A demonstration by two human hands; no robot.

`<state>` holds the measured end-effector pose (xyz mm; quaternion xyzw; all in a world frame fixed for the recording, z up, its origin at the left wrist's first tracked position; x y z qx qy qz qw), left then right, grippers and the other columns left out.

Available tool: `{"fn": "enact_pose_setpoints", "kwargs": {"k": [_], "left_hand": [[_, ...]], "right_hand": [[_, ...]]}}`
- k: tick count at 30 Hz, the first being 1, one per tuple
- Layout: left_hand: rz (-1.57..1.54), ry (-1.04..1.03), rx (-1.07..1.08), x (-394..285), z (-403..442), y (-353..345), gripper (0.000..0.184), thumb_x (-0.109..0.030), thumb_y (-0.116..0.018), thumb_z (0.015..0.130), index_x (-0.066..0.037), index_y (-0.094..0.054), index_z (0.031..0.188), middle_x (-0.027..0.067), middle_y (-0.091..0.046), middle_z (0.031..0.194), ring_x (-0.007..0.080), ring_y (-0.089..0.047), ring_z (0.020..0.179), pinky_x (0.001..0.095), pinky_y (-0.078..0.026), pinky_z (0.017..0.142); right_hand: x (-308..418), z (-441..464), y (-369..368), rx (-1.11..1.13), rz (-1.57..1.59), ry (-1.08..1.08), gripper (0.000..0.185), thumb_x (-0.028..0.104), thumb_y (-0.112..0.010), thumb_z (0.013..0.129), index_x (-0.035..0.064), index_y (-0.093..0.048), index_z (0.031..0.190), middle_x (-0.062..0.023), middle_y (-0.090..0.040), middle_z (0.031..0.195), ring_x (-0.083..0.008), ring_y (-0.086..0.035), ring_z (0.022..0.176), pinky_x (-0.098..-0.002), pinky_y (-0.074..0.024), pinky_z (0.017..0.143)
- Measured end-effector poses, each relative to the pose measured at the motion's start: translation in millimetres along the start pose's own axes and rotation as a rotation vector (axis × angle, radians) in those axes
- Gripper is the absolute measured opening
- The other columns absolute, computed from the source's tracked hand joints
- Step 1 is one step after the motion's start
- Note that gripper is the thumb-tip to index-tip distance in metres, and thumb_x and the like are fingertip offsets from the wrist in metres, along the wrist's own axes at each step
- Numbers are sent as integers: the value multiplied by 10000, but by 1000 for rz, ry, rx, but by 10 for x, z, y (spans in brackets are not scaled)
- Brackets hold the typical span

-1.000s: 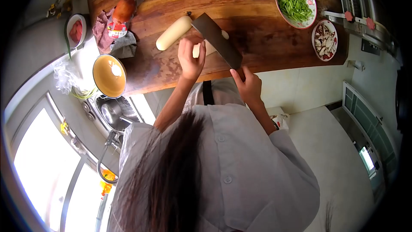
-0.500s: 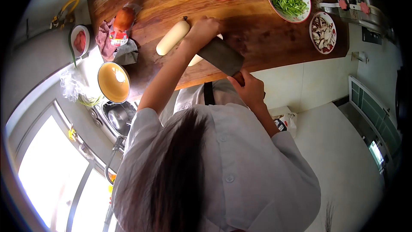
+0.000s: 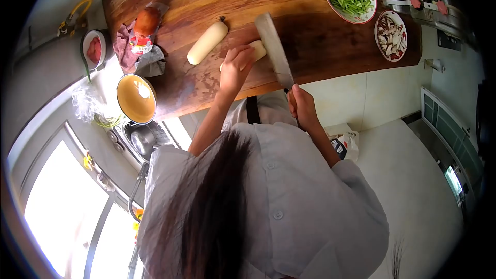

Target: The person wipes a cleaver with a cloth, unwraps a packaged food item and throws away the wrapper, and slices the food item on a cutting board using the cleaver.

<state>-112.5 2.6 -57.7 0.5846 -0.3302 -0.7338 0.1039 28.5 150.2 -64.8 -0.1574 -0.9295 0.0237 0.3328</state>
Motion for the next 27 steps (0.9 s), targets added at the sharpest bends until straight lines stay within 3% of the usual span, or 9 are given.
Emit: {"fn": "enact_pose_setpoints", "kwargs": {"k": [3,10,12,13,15,18,25,27], "left_hand": [[22,13,-42,-1,-68,-47,333,-40,-693,668,-49,-609,990,92,-588,1025,279,-544,903,362,-459,769],[39,-4,-86,11,-84,-41,335,-30,-695,658,-45,-612,982,87,-589,1025,280,-542,909,360,-455,776],[33,-8,-87,11,-82,-46,332,-27,-697,653,-44,-615,975,86,-590,1023,279,-542,909,359,-456,776],[30,-10,-96,9,-76,-37,325,-26,-699,648,-45,-620,963,85,-594,1011,276,-546,903,356,-458,774],[26,-12,-101,13,-73,-30,318,-24,-701,643,-45,-625,951,83,-598,1000,274,-549,898,354,-460,772],[50,-32,-110,5,-72,-38,299,-28,-705,642,-47,-634,932,72,-608,974,265,-557,867,344,-464,751],[88,-29,-139,16,-79,-47,276,-31,-701,655,-51,-640,924,54,-619,961,248,-563,800,331,-464,704],[84,-21,-140,23,-93,-49,274,-30,-700,656,-52,-640,923,54,-620,960,247,-564,796,329,-464,702]], "right_hand": [[167,36,-69,-40,-179,141,404,320,-427,933,48,-429,635,14,-376,515,-60,-332,464,-240,-283,441],[197,106,-85,-53,-329,162,388,313,-371,954,73,-425,653,38,-345,502,-35,-320,432,-207,-258,404],[216,132,-60,-82,-450,182,396,366,-462,904,18,-531,730,-60,-464,508,-151,-442,466,-308,-343,468],[238,124,-86,-82,-449,181,396,366,-462,904,18,-531,730,-60,-464,508,-151,-442,466,-308,-343,468],[391,55,-123,-184,-698,223,417,414,-447,895,25,-571,810,-120,-545,563,-272,-542,528,-366,-399,516],[390,44,-201,-177,-849,142,445,449,-432,888,30,-577,856,-145,-591,617,-345,-582,615,-404,-431,564],[382,-29,-201,-209,-807,61,459,457,-423,888,26,-582,868,-166,-601,637,-355,-587,621,-422,-439,575],[443,-1,-221,-254,-820,107,459,438,-440,891,7,-561,790,-185,-547,604,-344,-543,569,-403,-388,531]]}}
Point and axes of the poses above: each hand's wrist, its own z-axis towards the middle knuckle, its own y-axis out of the back of the hand, x = y × z, the point moved 10 cm from there along z, towards the middle knuckle
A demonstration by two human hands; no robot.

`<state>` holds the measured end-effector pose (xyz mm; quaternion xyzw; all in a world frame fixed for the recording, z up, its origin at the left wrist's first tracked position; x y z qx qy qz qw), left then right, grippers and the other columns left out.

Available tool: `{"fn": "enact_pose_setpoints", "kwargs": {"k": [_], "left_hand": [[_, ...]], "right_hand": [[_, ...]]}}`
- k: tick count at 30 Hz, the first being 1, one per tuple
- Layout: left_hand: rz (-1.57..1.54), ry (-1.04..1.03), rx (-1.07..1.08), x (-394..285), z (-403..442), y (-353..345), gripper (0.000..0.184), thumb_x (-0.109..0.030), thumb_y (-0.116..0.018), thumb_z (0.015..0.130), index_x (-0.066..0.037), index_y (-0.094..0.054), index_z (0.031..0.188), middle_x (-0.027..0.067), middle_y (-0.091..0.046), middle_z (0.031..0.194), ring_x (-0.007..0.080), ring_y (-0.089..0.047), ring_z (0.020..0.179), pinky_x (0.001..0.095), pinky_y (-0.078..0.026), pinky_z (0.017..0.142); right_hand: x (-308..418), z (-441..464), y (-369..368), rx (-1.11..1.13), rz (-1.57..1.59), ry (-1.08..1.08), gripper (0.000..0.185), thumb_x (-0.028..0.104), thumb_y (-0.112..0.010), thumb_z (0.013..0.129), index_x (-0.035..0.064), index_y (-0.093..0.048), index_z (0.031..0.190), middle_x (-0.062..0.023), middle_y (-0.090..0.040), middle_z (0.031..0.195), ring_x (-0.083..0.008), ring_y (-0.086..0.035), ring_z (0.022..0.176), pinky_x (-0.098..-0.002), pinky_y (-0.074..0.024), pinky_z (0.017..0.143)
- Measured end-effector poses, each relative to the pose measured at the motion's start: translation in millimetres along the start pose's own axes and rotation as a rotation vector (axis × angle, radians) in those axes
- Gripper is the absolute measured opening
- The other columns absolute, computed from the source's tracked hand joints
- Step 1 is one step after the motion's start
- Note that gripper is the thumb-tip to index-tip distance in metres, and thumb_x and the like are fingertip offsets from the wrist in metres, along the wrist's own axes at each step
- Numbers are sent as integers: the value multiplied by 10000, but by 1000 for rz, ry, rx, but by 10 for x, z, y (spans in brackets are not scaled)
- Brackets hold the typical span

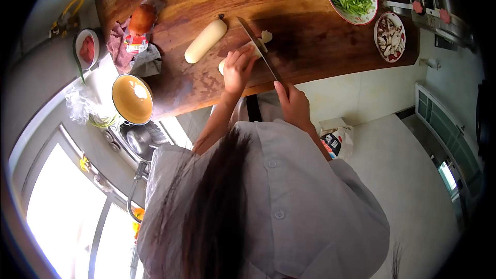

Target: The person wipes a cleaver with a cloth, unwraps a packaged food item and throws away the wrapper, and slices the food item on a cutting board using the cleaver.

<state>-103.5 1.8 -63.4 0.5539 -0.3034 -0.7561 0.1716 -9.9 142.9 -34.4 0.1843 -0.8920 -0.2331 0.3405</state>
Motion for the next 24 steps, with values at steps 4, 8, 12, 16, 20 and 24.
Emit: {"fn": "enact_pose_setpoints", "kwargs": {"k": [4,8,12,16,20,24], "left_hand": [[-8,-5,-14,31,23,3,270,-28,-698,657,-52,-639,920,53,-620,957,243,-566,801,326,-466,703],[-34,-8,-21,34,0,12,263,-24,-697,654,-51,-639,909,55,-618,958,242,-569,819,329,-471,721],[-65,7,-23,48,-4,50,261,-24,-696,651,-49,-640,905,55,-617,954,245,-570,827,327,-474,731],[-73,7,-31,60,-12,43,267,-33,-692,654,-47,-639,915,55,-615,950,244,-567,828,323,-472,728],[-74,-11,-44,46,-3,70,303,-41,-706,660,-53,-639,955,59,-617,966,254,-570,805,328,-460,707],[-85,-2,-43,47,-27,70,309,-44,-706,664,-55,-635,965,62,-614,974,256,-568,811,324,-458,703]], "right_hand": [[-72,-40,-4,-15,66,-41,467,434,-433,894,-4,-565,802,-203,-551,626,-364,-549,603,-400,-398,545],[-142,27,-128,25,-22,-25,487,457,-403,896,13,-581,804,-180,-586,631,-372,-573,612,-433,-425,566],[-202,143,-281,-88,53,109,496,453,-407,897,0,-567,771,-195,-585,663,-392,-556,608,-432,-421,567],[-143,389,-292,-111,189,177,447,397,-407,918,16,-522,714,-129,-554,592,-277,-532,507,-355,-399,498],[-145,478,-291,75,668,121,404,327,-378,950,64,-437,649,8,-404,544,-64,-372,438,-225,-283,401],[-54,348,-76,63,702,147,423,330,-360,956,77,-386,619,30,-344,522,-39,-320,410,-203,-242,364]]}}
Point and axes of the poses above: each hand's wrist, its own z-axis towards the middle knuckle, its own y-axis out of the back of the hand, x = y × z, the point moved 10 cm from there along z, towards the middle knuckle
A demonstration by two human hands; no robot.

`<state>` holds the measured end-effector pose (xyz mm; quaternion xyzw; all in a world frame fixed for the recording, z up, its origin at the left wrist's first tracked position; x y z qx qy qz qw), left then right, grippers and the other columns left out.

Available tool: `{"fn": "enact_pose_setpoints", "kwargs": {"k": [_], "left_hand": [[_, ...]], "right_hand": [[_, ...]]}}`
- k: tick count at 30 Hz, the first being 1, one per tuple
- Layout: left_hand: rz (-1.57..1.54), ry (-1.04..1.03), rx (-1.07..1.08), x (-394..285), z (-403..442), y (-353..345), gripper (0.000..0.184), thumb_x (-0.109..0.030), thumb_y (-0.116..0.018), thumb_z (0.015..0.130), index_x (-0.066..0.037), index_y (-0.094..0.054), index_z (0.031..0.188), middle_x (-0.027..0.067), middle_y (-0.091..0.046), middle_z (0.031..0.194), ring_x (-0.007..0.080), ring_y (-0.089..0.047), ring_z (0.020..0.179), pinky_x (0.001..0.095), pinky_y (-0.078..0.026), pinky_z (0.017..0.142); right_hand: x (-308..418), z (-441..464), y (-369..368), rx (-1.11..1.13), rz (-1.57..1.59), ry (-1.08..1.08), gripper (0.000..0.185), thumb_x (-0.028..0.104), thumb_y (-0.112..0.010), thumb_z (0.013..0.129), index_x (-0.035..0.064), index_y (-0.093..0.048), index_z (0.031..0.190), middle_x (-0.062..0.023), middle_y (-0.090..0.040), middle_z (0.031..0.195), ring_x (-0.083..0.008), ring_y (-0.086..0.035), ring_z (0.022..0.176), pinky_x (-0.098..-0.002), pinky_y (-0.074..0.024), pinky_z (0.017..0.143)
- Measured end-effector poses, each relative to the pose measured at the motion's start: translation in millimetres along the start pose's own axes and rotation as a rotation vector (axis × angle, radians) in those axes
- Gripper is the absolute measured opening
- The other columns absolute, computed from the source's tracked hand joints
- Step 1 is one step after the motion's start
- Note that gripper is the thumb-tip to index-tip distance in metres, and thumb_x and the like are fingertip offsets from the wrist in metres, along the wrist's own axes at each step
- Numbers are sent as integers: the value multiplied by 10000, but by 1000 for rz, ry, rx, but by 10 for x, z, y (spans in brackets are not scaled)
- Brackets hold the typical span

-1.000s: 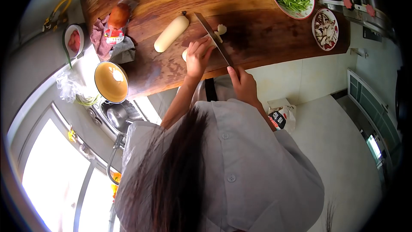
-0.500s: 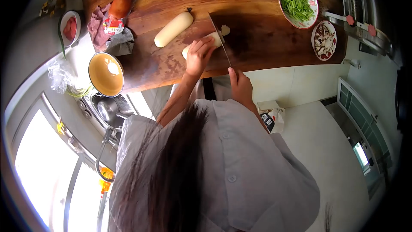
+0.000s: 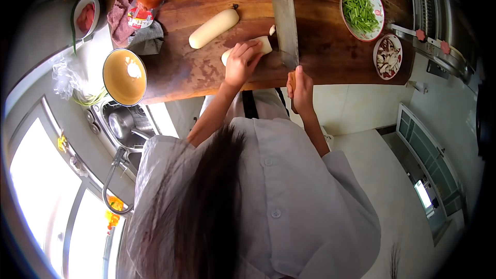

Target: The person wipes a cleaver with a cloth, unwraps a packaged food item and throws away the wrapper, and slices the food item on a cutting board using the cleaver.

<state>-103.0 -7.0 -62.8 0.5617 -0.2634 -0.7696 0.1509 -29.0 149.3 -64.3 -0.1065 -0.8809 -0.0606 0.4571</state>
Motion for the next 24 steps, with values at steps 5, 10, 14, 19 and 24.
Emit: {"fn": "enact_pose_setpoints", "kwargs": {"k": [5,10,14,19,24], "left_hand": [[-3,-2,5,0,10,16,311,-51,-708,663,-56,-629,964,64,-612,972,263,-558,797,330,-458,698],[-6,6,0,-25,44,51,276,-38,-692,669,-48,-620,936,63,-608,949,259,-553,783,328,-462,700],[-139,167,-161,138,35,225,180,-25,-669,691,-46,-598,855,74,-593,870,256,-547,750,320,-446,666],[-30,-15,-176,-364,502,489,145,-50,-668,701,-74,-598,826,49,-574,799,227,-551,753,322,-416,664],[214,-213,413,-419,776,-293,227,-133,-664,690,-118,-639,916,18,-603,906,204,-560,904,334,-405,817]], "right_hand": [[6,-75,77,-9,7,7,429,328,-359,955,77,-373,608,28,-330,504,-40,-314,401,-207,-246,363],[-41,-90,134,-32,-73,21,413,327,-424,934,59,-427,620,12,-364,492,-56,-334,406,-241,-262,376],[223,-82,140,-125,-613,204,352,337,-568,851,34,-504,683,-59,-478,515,-168,-462,424,-309,-342,416],[325,-158,76,-145,-805,244,344,338,-663,775,46,-505,685,-78,-470,508,-202,-452,435,-310,-357,442],[423,-198,21,-149,-951,356,368,376,-693,731,50,-526,701,-110,-541,558,-289,-531,490,-349,-410,464]]}}
Point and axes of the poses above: each hand's wrist, its own z-axis towards the middle knuckle, its own y-axis out of the back of the hand, x = y × z, the point moved 10 cm from there along z, towards the middle knuckle
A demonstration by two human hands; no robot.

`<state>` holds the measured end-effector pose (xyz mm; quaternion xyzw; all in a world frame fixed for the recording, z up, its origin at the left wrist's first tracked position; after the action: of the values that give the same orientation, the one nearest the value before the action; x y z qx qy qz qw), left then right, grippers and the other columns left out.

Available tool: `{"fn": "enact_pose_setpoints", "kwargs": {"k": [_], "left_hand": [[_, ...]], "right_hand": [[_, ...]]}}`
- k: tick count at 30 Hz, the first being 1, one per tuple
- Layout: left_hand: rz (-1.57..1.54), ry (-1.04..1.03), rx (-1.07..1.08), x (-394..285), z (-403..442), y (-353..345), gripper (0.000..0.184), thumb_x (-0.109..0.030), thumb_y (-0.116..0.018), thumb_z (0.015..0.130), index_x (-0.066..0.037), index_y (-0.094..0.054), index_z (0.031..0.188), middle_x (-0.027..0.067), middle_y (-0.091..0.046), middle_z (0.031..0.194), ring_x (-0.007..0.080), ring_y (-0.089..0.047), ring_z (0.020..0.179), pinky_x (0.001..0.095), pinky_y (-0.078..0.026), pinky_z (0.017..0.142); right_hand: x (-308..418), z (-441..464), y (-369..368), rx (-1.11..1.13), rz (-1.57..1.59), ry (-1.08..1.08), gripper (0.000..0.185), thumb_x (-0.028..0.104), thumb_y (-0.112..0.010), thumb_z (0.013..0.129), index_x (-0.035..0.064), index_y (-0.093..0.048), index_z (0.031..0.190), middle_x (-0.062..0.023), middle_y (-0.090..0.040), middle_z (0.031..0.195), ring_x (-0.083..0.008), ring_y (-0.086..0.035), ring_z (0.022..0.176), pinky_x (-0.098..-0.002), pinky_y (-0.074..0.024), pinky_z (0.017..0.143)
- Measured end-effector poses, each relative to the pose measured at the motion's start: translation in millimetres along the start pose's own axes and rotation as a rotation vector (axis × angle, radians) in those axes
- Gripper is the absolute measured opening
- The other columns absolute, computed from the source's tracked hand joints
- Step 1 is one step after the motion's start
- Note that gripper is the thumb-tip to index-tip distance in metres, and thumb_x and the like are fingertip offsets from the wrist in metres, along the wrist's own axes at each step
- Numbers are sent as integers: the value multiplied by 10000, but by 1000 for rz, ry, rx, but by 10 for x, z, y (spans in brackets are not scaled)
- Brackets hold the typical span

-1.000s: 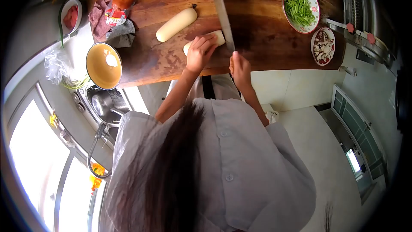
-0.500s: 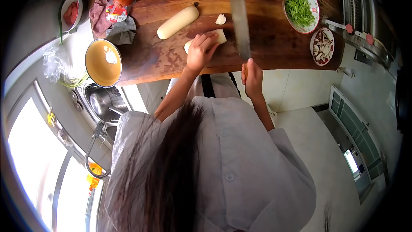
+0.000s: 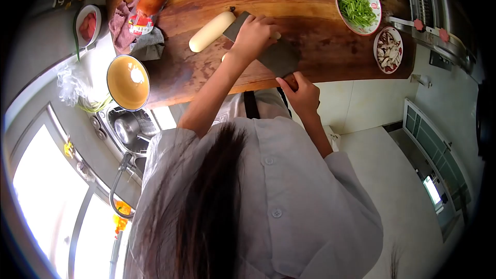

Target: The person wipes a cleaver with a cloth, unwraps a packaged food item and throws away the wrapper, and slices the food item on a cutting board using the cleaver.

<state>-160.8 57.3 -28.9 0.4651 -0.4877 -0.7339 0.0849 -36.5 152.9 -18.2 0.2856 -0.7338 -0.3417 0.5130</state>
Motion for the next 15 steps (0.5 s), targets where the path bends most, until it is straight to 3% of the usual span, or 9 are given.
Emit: {"fn": "enact_pose_setpoints", "kwargs": {"k": [2,5,8,15], "left_hand": [[131,21,162,96,118,-169,243,-141,-661,696,-140,-651,939,16,-615,973,203,-558,949,341,-404,831],[92,-69,299,134,163,-341,221,-158,-665,694,-134,-656,914,10,-617,1014,203,-556,953,343,-390,847],[-11,-210,220,59,176,-273,133,-217,-651,702,-139,-667,809,19,-634,875,182,-571,898,333,-398,809],[16,-268,269,79,273,-306,107,-231,-624,759,-160,-669,826,32,-641,824,205,-581,877,350,-384,835]], "right_hand": [[-17,-19,11,-9,7,21,363,377,-692,732,50,-535,717,-110,-546,565,-287,-532,489,-346,-412,463],[-33,-67,-4,-26,15,50,354,377,-690,734,52,-552,751,-112,-553,576,-284,-536,489,-342,-417,463],[-52,-85,29,-38,3,48,347,373,-691,734,53,-565,784,-111,-556,577,-277,-540,488,-339,-418,463],[-8,-99,22,-1,7,58,365,380,-671,748,48,-518,740,-88,-557,567,-255,-553,486,-343,-434,471]]}}
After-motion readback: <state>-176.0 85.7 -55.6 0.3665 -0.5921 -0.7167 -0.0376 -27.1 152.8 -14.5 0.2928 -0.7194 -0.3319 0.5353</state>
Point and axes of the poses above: each hand's wrist, its own z-axis towards the middle knuckle, its own y-axis out of the back of the hand, x = y × z, the point moved 10 cm from there along z, towards the middle knuckle
